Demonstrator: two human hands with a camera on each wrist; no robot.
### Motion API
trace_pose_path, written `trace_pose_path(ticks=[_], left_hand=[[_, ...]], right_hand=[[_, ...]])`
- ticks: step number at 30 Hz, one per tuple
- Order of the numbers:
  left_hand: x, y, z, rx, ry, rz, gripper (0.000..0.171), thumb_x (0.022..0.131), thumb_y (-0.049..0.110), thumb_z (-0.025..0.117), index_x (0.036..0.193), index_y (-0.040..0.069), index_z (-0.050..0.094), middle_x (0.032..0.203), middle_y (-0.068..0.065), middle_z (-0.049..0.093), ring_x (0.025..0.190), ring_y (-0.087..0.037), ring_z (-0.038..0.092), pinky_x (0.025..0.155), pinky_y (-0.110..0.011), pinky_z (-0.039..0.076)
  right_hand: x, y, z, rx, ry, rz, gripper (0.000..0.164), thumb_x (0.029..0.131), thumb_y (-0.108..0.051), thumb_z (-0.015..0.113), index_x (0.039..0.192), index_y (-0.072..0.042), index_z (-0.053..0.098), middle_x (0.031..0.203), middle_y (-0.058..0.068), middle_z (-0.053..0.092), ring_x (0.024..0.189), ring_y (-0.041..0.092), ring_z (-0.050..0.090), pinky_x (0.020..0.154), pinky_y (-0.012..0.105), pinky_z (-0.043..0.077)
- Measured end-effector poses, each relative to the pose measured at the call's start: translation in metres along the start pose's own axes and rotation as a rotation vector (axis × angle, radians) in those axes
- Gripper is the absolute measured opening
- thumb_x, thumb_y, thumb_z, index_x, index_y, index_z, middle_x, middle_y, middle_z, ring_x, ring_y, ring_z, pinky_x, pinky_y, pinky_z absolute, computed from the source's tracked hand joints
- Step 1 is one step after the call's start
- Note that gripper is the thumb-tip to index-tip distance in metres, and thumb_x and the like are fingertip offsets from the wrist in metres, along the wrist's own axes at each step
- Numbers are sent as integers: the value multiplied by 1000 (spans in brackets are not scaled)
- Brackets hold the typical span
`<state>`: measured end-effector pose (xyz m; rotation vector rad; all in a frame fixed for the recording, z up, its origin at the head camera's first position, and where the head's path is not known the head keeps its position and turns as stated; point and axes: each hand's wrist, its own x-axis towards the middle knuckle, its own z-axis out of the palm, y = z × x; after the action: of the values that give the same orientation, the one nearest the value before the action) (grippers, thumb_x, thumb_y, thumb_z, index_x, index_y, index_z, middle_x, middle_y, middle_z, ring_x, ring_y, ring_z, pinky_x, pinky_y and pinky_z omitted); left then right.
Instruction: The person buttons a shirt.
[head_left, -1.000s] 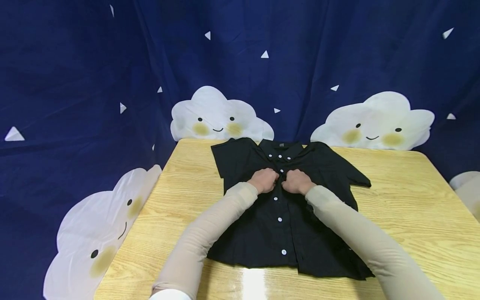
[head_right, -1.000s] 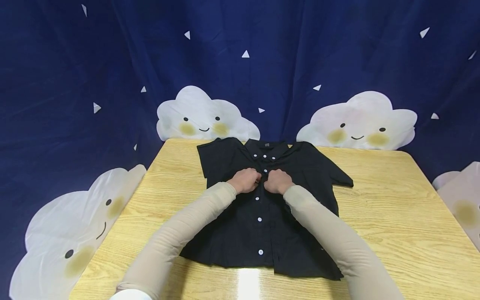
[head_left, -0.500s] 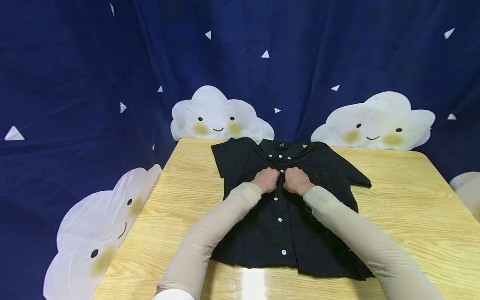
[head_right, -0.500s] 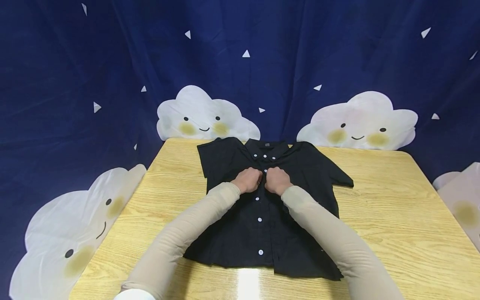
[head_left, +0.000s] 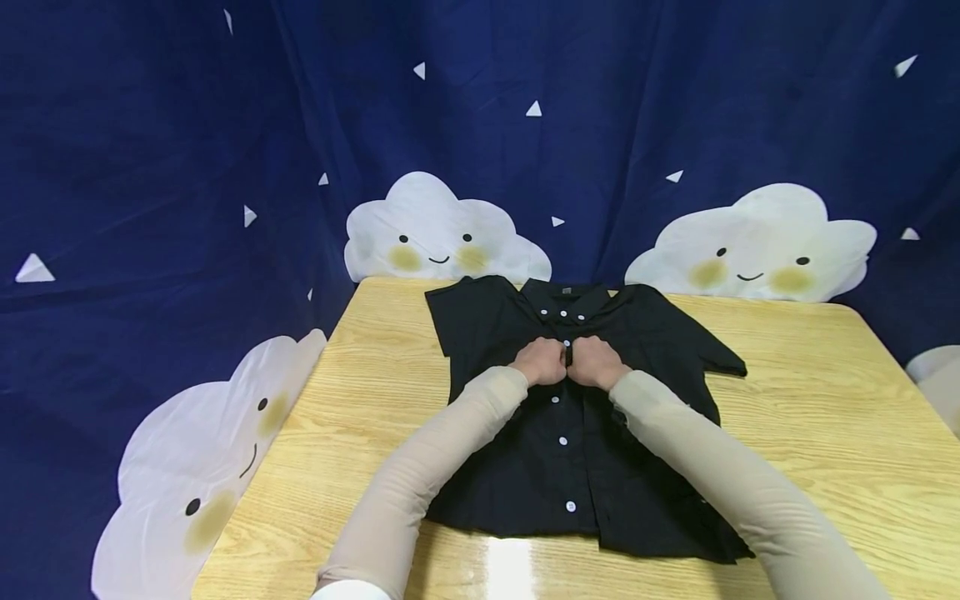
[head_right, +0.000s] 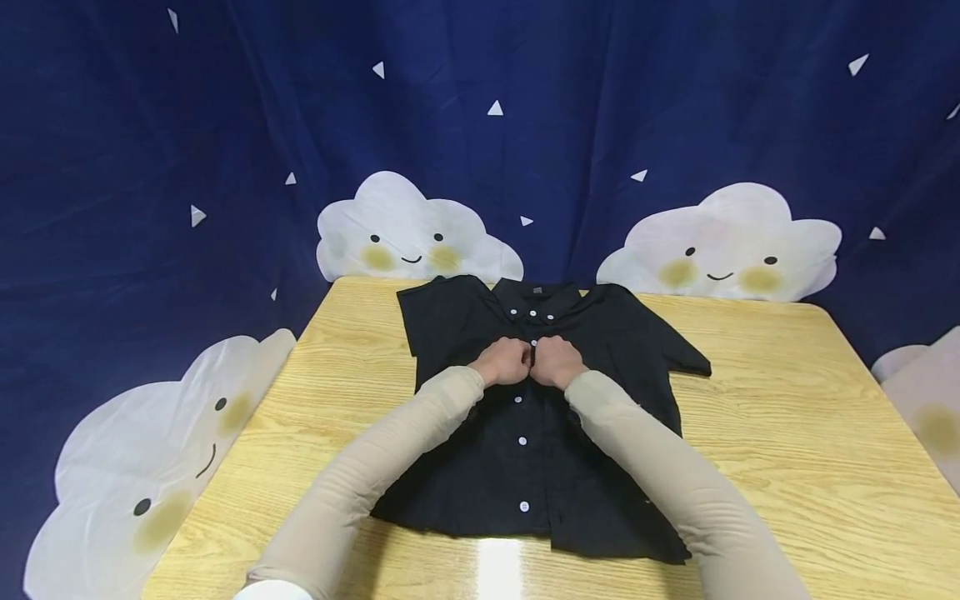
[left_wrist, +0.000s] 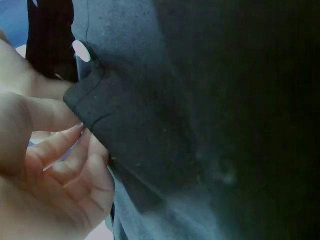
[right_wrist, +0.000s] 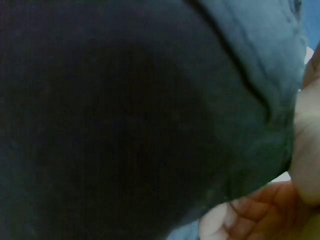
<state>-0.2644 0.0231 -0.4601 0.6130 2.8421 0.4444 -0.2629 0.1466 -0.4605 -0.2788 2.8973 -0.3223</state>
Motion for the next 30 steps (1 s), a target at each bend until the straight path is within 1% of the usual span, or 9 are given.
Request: trace_pose_path(ticks=[3, 6, 9, 13, 17, 19, 23, 26, 30], left_hand=[[0, 0, -1, -61, 14, -22, 23, 83, 18, 52, 60, 15, 48, 57, 1, 45, 50, -15, 46, 44, -25, 34], [0, -2, -2, -138, 23, -27, 25, 84, 17, 50, 59, 14, 45, 53, 2, 40, 47, -14, 41, 43, -24, 32], [0, -4, -2, -225, 14, -23, 27, 85, 16, 47, 59, 14, 42, 51, 2, 36, 44, -13, 36, 43, -22, 30], [2, -8, 0, -319, -26, -44, 29, 86, 15, 47, 58, 14, 39, 50, 2, 35, 43, -13, 34, 43, -21, 29], [4, -11, 0, -349, -61, -56, 29, 83, 15, 50, 56, 15, 41, 51, 2, 38, 45, -14, 38, 44, -21, 30], [5, -11, 0, -345, -70, -53, 27, 82, 15, 52, 56, 15, 43, 52, 2, 40, 46, -14, 40, 44, -21, 31], [6, -12, 0, -333, -72, -54, 25, 81, 16, 53, 57, 16, 45, 54, 3, 42, 48, -14, 42, 45, -21, 31], [6, -13, 0, -339, -73, -59, 26, 80, 16, 53, 56, 16, 45, 53, 3, 42, 48, -14, 42, 45, -21, 31], [6, -13, 2, -387, -89, -58, 25, 80, 15, 55, 56, 15, 49, 55, 4, 47, 50, -13, 44, 47, -20, 33]], right_hand=[[1, 0, -2, -18, -2, 9, 13, 75, -9, 57, 64, -3, 56, 64, 10, 52, 55, 24, 52, 47, 32, 40], [2, 0, -3, -13, 4, 41, 12, 76, -9, 56, 66, -2, 57, 67, 12, 53, 57, 25, 53, 47, 33, 41], [2, 1, -3, 14, 9, 77, 16, 79, -12, 52, 69, -2, 59, 71, 13, 54, 59, 26, 53, 48, 34, 41], [1, 3, -3, 41, 15, 78, 25, 85, -19, 50, 72, 0, 61, 75, 15, 56, 60, 26, 53, 50, 34, 41], [0, 5, -2, 71, 14, 49, 25, 83, -19, 56, 64, -3, 60, 66, 10, 56, 60, 23, 54, 52, 33, 41], [0, 7, -2, 93, 5, 27, 25, 80, -15, 59, 57, -7, 57, 58, 6, 53, 57, 22, 53, 51, 31, 40], [-2, 7, -4, 133, -1, 10, 23, 73, -9, 61, 52, -11, 51, 52, 2, 45, 53, 20, 48, 47, 28, 36], [-4, 7, -7, 166, -18, 29, 23, 72, -10, 63, 52, -10, 52, 51, 2, 46, 50, 19, 48, 45, 27, 37], [-8, 8, -7, 213, -56, 80, 27, 76, -19, 65, 52, -9, 56, 49, 4, 52, 45, 17, 53, 43, 28, 40]])
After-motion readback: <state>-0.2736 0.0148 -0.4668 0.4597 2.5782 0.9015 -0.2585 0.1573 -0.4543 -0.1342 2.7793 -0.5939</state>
